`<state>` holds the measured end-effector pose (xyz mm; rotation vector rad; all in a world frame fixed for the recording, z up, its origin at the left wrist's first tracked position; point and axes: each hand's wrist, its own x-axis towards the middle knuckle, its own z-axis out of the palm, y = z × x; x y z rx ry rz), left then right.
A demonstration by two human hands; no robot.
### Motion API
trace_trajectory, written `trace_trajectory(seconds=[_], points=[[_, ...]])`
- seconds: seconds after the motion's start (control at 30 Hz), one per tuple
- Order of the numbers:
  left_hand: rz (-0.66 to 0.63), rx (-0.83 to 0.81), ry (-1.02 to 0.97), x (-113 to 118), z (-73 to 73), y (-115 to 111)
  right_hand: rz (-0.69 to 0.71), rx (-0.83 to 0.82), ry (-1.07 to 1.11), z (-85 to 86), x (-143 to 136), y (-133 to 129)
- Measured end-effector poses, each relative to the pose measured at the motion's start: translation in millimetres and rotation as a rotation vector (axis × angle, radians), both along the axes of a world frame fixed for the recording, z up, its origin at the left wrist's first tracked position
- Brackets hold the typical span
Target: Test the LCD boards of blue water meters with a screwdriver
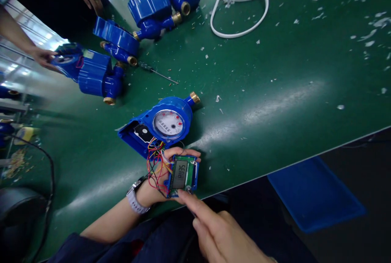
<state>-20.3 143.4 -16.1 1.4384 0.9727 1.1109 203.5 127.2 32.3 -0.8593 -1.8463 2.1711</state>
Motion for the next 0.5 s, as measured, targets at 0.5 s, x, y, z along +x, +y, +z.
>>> trace_trajectory(seconds=[0.5], points=[[-0.045,-0.042,0.118,-4,16.1,5,-0.017,0.750,-0.144,-1.6,65,22]])
